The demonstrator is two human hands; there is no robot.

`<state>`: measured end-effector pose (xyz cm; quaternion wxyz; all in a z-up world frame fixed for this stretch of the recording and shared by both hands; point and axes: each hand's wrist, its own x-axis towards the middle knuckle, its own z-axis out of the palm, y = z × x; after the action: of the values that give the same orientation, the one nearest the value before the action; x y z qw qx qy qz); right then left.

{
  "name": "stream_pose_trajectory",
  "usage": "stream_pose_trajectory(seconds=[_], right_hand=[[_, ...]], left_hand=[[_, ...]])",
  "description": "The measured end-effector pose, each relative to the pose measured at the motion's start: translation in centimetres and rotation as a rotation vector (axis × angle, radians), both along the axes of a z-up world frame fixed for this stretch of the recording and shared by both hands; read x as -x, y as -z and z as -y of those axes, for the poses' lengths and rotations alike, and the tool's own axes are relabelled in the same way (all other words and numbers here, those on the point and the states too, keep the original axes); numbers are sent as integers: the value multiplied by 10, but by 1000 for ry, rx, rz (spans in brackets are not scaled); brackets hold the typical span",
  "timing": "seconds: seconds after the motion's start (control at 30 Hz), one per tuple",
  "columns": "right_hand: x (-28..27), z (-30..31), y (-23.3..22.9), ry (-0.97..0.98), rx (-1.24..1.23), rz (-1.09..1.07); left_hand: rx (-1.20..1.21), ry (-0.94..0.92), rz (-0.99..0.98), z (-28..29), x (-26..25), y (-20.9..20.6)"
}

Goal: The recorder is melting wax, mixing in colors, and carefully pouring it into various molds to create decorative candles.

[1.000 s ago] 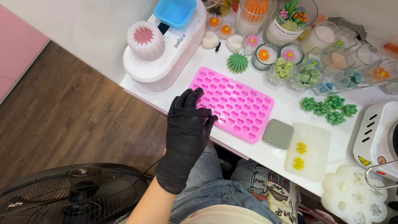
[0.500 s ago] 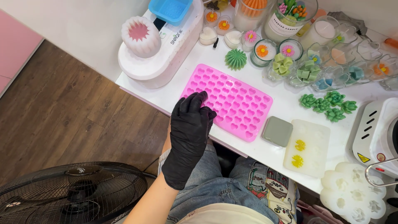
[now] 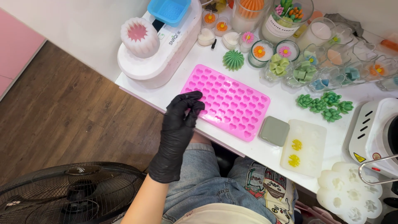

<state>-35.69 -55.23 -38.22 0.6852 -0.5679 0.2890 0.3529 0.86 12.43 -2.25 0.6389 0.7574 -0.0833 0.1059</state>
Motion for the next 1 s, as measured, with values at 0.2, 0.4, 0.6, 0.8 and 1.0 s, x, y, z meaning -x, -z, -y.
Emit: stream_pose_trajectory(seconds=[0.2,0.4,0.6,0.8,1.0], right_hand=[[-32,-61,-108,271,654,395],[-150,-181,-328,681,1388,680],[-159,-199,-352,657,1449,759],[-160,-203,-355,654,1452,665],[-163,-202,-358,674,1404,658]], left_hand=[[196,33,-40,13,-19,-22],[-131,269,310,120,-48,-120],[-221,615,673,254,-57,-155],[-181,779,732,340,-57,-149],[-222,844,670,360,-60,-146]])
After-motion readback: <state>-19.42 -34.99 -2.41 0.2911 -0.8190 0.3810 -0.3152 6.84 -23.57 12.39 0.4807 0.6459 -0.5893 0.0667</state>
